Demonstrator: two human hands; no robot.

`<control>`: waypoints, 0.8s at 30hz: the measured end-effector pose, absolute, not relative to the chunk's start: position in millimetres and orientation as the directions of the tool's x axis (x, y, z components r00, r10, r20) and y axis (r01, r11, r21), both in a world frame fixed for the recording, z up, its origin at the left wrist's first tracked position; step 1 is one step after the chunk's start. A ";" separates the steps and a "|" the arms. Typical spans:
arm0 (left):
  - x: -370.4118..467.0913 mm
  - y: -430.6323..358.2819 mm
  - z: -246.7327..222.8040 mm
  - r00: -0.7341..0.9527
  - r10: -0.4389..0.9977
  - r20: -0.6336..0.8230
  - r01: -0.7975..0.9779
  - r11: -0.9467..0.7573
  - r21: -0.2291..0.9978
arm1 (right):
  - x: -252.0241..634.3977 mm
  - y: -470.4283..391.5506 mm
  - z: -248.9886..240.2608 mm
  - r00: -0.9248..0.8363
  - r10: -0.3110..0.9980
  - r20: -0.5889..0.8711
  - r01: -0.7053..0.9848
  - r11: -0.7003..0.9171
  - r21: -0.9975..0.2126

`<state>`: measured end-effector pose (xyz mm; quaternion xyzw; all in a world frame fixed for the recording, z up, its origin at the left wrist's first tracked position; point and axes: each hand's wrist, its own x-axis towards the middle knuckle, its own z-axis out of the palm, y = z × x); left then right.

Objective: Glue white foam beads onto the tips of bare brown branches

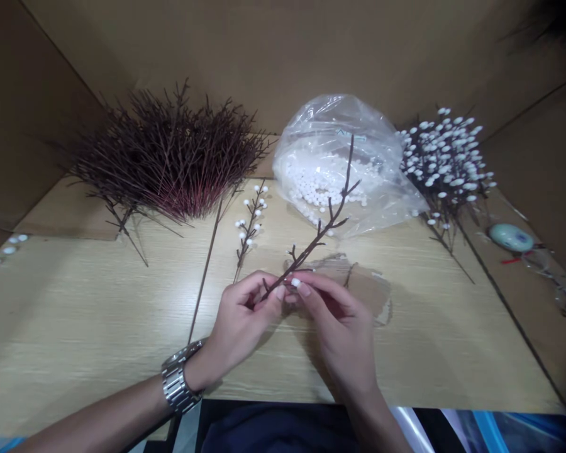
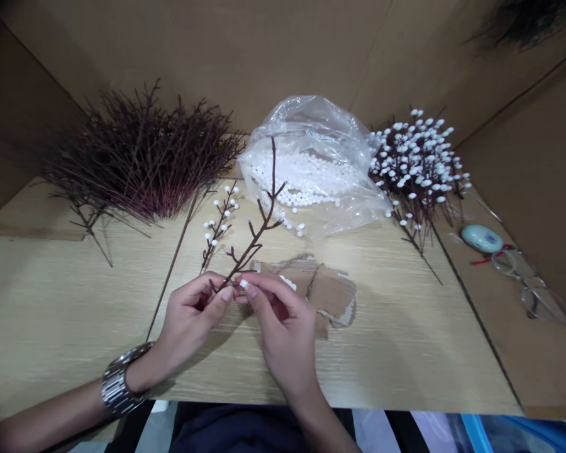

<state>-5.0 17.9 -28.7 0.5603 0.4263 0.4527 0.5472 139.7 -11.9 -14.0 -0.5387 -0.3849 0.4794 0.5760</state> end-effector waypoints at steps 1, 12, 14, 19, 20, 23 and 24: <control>-5.1 17.8 -28.7 0.227 0.973 0.037 -0.012 -0.035 0.999 | 139.5 -11.9 -13.9 0.245 0.967 -0.070 -0.134 -0.037 -0.990; -4.3 17.6 -28.4 0.237 0.971 -0.037 0.010 0.036 0.999 | 136.6 -11.1 -15.9 0.277 0.959 -0.054 -0.100 -0.027 -0.995; -4.1 17.5 -27.8 0.230 0.972 -0.044 0.009 0.043 0.999 | 136.3 -11.3 -16.0 0.278 0.959 -0.048 -0.100 -0.021 -0.995; -4.2 17.0 -26.1 0.237 0.969 -0.076 0.006 0.077 0.997 | 136.4 -12.2 -15.5 0.272 0.960 -0.062 -0.117 -0.031 -0.993; -4.2 16.9 -25.9 0.238 0.968 -0.078 0.006 0.079 0.997 | 136.4 -12.3 -15.4 0.272 0.961 -0.057 -0.113 -0.027 -0.993; -3.8 16.7 -25.3 0.239 0.968 -0.076 -0.001 0.078 0.997 | 136.1 -12.1 -15.4 0.277 0.960 -0.038 -0.101 -0.011 -0.995; -3.6 16.7 -25.2 0.239 0.968 -0.077 0.000 0.080 0.997 | 135.8 -11.9 -15.4 0.279 0.960 -0.037 -0.098 -0.010 -0.995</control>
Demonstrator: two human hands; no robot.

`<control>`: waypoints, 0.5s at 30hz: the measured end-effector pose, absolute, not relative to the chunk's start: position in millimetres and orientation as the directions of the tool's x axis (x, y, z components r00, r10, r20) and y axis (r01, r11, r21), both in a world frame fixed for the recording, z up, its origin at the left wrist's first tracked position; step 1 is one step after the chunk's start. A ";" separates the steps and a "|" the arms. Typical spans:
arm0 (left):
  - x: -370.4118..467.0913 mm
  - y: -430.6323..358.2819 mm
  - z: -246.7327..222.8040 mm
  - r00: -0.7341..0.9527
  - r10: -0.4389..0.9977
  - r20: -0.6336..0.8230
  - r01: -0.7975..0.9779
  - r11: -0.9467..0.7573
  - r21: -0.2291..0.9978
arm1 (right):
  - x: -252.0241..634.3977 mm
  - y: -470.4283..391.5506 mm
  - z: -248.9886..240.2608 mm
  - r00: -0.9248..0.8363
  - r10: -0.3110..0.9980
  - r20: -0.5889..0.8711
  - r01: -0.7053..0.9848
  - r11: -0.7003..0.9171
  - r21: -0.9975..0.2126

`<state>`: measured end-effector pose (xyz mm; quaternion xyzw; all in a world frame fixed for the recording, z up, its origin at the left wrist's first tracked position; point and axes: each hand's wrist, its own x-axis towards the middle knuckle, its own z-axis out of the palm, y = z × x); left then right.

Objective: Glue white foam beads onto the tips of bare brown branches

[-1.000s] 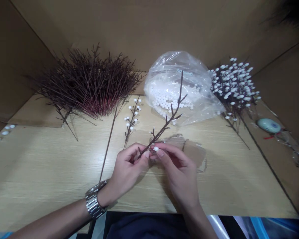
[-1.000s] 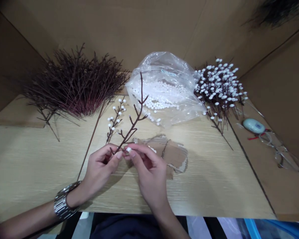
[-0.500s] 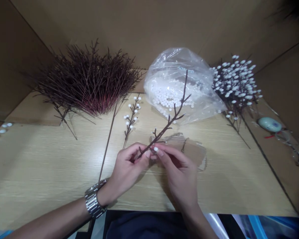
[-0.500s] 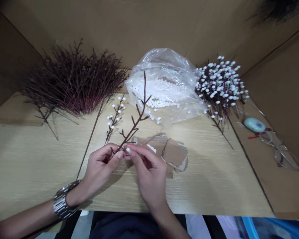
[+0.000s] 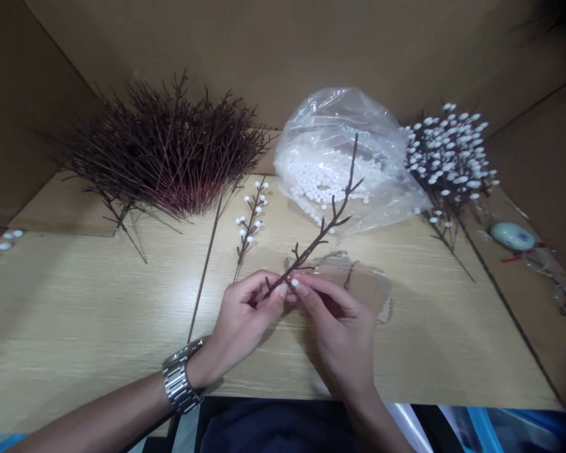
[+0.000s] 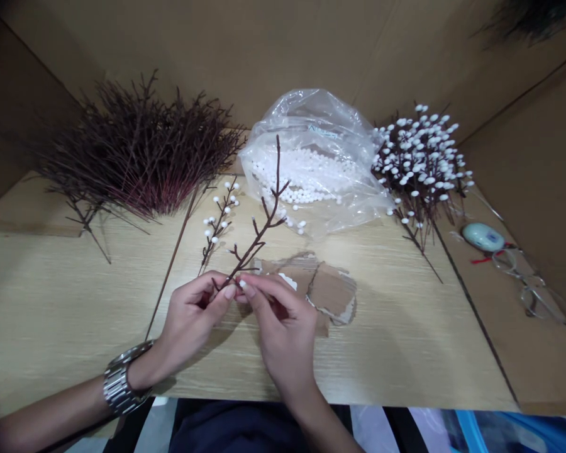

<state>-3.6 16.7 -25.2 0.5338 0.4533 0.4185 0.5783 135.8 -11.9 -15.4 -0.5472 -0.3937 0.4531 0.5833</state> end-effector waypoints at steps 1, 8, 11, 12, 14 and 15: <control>-3.4 16.8 -25.0 0.238 0.968 -0.080 0.003 0.081 0.997 | 135.5 -11.6 -15.4 0.282 0.959 -0.036 -0.093 -0.010 -0.996; -2.8 17.4 -25.0 0.238 0.967 -0.087 0.015 0.086 0.996 | 135.6 -11.6 -15.9 0.272 0.961 -0.041 -0.089 -0.017 -0.996; -2.5 17.1 -25.4 0.240 0.968 -0.077 0.016 0.075 0.997 | 136.8 -12.1 -15.9 0.274 0.961 -0.046 -0.089 -0.022 -0.996; -2.4 17.1 -25.7 0.240 0.968 -0.072 0.020 0.070 0.997 | 137.1 -11.9 -16.0 0.275 0.960 -0.045 -0.088 -0.021 -0.996; -2.5 17.2 -26.1 0.239 0.969 -0.065 0.024 0.061 0.998 | 137.0 -10.9 -16.0 0.271 0.962 -0.042 -0.088 -0.019 -0.996; -2.6 17.3 -26.4 0.240 0.969 -0.066 0.025 0.062 0.998 | 136.5 -10.2 -16.0 0.266 0.963 -0.042 -0.092 -0.018 -0.996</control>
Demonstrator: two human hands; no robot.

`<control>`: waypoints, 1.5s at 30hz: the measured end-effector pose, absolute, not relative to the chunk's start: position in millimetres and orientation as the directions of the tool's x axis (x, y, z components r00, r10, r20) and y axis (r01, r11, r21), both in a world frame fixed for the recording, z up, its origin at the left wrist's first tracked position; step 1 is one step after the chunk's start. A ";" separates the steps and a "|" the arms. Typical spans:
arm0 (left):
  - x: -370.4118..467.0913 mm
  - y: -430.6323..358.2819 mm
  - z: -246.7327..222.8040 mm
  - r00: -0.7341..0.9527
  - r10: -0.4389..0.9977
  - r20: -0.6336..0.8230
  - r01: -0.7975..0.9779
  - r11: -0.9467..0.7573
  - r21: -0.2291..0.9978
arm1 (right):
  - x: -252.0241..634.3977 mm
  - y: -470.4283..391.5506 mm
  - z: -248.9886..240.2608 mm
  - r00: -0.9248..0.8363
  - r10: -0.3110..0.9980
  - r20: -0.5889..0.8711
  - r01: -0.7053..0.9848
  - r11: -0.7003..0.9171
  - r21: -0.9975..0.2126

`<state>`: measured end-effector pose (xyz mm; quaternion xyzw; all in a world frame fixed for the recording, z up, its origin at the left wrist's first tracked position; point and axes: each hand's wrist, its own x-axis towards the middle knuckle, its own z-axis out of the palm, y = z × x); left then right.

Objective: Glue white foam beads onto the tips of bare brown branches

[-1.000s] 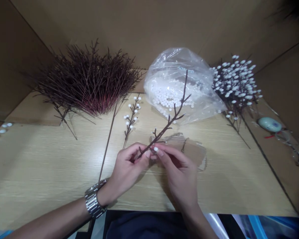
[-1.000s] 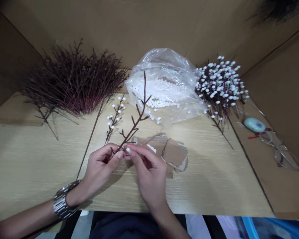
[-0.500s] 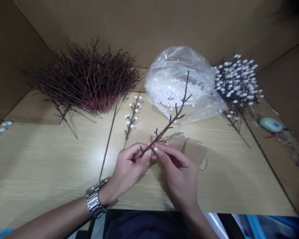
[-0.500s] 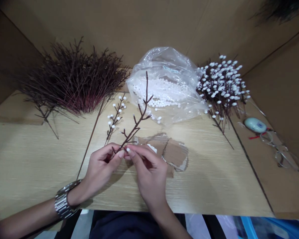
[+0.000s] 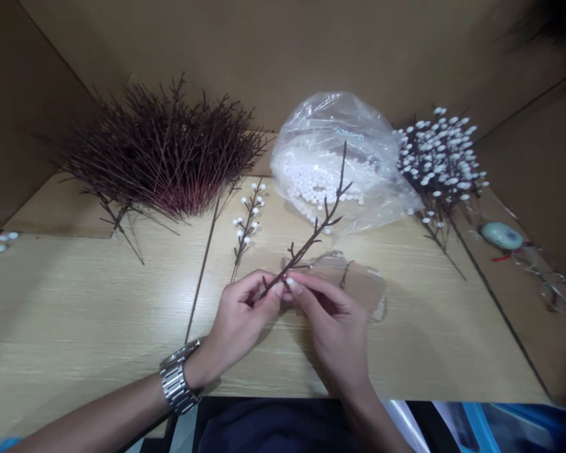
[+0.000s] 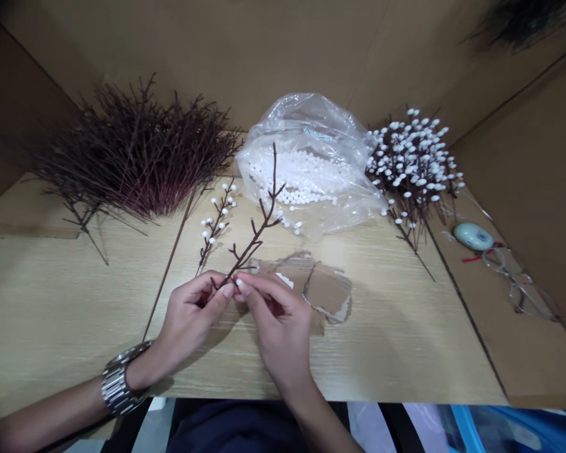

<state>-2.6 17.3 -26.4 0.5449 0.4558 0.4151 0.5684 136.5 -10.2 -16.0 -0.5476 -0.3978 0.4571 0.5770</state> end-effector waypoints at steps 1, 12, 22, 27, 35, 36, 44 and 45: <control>-2.7 17.4 -26.6 0.240 0.968 -0.067 0.024 0.063 0.998 | 135.8 -9.5 -16.0 0.262 0.964 -0.042 -0.097 -0.017 -0.995; -1.2 18.8 -27.0 0.202 0.971 -0.124 0.024 0.122 0.992 | 201.9 -7.3 -3.5 0.282 0.952 -0.123 0.028 -0.137 -0.990; -2.7 20.2 -36.3 0.208 0.969 -0.135 0.021 0.134 0.991 | 246.3 120.5 1.7 -0.177 0.973 0.147 0.776 0.230 -0.587; -4.4 22.0 -36.9 0.213 0.969 -0.124 0.023 0.122 0.992 | 246.7 131.5 -13.0 -0.249 0.964 0.089 0.781 0.254 -0.571; -4.3 21.5 -32.8 0.241 0.961 -0.133 0.031 0.130 0.991 | 239.2 123.6 -10.1 -0.264 0.953 0.149 0.749 0.300 -0.591; -4.4 21.5 -31.6 0.239 0.962 -0.134 0.034 0.130 0.991 | 240.0 121.9 -6.8 -0.247 0.954 0.168 0.741 0.298 -0.601; -7.6 19.1 -30.3 0.288 0.946 -0.151 -0.026 0.165 0.986 | 253.2 100.7 42.1 -0.124 0.934 0.336 0.517 0.350 -0.781; -8.2 18.9 -31.9 0.295 0.943 -0.152 -0.035 0.170 0.985 | 253.3 100.4 47.8 -0.105 0.935 0.337 0.465 0.346 -0.815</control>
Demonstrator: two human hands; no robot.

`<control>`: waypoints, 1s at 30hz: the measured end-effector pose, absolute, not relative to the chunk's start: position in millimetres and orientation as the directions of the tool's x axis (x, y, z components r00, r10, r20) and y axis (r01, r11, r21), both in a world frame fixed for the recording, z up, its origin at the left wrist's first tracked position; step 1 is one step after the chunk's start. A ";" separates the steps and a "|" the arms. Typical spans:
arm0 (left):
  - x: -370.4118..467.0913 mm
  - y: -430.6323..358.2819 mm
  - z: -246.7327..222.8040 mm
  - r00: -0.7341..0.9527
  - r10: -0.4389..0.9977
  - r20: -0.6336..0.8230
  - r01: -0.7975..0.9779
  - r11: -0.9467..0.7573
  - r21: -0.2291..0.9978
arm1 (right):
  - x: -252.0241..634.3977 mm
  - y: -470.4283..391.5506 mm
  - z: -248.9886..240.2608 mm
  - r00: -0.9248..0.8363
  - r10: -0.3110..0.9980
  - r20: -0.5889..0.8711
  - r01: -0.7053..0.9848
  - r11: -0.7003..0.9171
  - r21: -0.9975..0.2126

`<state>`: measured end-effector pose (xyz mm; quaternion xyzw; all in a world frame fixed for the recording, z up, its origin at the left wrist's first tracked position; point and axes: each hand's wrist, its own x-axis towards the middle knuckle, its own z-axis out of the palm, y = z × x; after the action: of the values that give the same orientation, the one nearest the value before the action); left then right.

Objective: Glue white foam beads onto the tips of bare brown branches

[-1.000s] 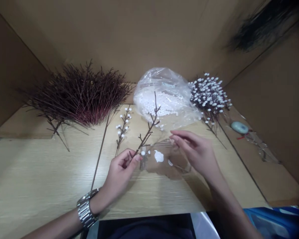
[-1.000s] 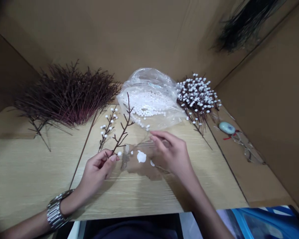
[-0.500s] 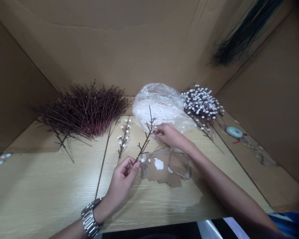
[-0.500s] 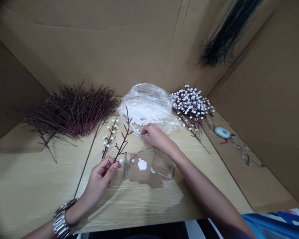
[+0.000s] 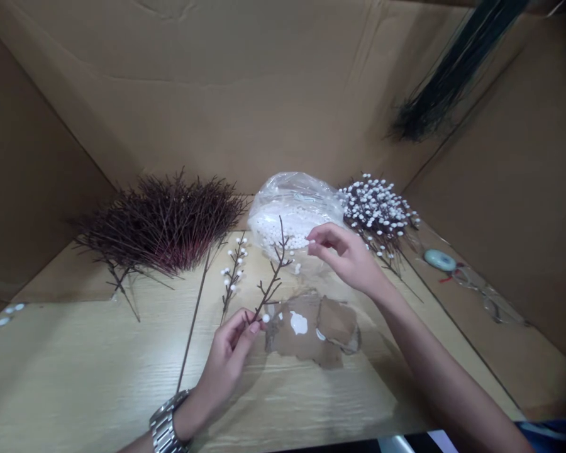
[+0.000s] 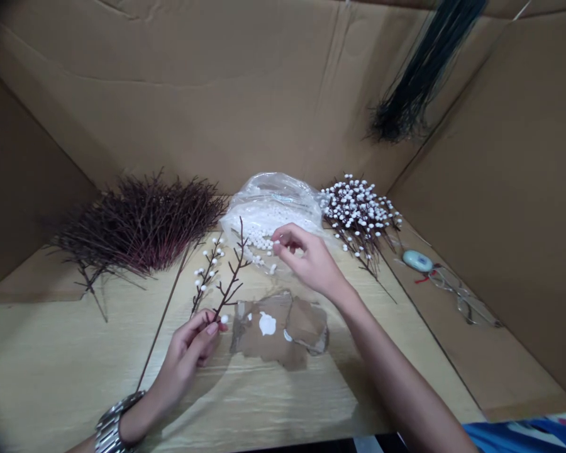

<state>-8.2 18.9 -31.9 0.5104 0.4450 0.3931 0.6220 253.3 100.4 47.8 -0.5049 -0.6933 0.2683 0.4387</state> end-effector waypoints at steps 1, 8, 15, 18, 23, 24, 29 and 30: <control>-8.9 18.6 -33.7 0.303 0.940 -0.155 -0.042 0.176 0.983 | 253.0 101.2 53.1 -0.095 0.938 0.332 0.421 0.340 -0.841; -11.1 17.4 -39.4 0.326 0.937 -0.126 -0.027 0.142 0.990 | 242.7 114.9 87.8 -0.230 0.929 0.291 0.433 0.366 -0.824; -6.8 16.2 -32.5 0.297 0.939 -0.171 0.055 0.162 0.985 | 230.5 115.2 103.2 -0.326 0.887 0.326 0.508 0.455 -0.731; -6.0 17.9 -28.8 0.298 0.936 -0.185 0.018 0.188 0.982 | 232.7 111.6 101.9 -0.286 0.872 0.397 0.459 0.489 -0.742; -8.6 21.5 -27.1 0.355 0.912 -0.207 -0.111 0.261 0.959 | 237.9 109.4 93.7 -0.183 0.849 0.496 0.360 0.527 -0.769; -8.9 22.3 -27.3 0.356 0.909 -0.219 -0.142 0.284 0.948 | 237.8 109.5 91.8 -0.160 0.843 0.514 0.340 0.536 -0.772; -5.9 25.5 -30.4 0.319 0.919 -0.233 -0.206 0.308 0.929 | 231.4 107.9 86.5 -0.066 0.835 0.546 0.250 0.543 -0.802; -5.0 25.8 -31.3 0.314 0.922 -0.226 -0.206 0.299 0.932 | 229.9 107.2 86.3 -0.057 0.842 0.536 0.238 0.533 -0.812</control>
<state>-5.0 25.8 -31.3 0.4277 0.4186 0.4097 0.6885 229.9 107.2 86.3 -0.4000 -0.6747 0.2708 0.5580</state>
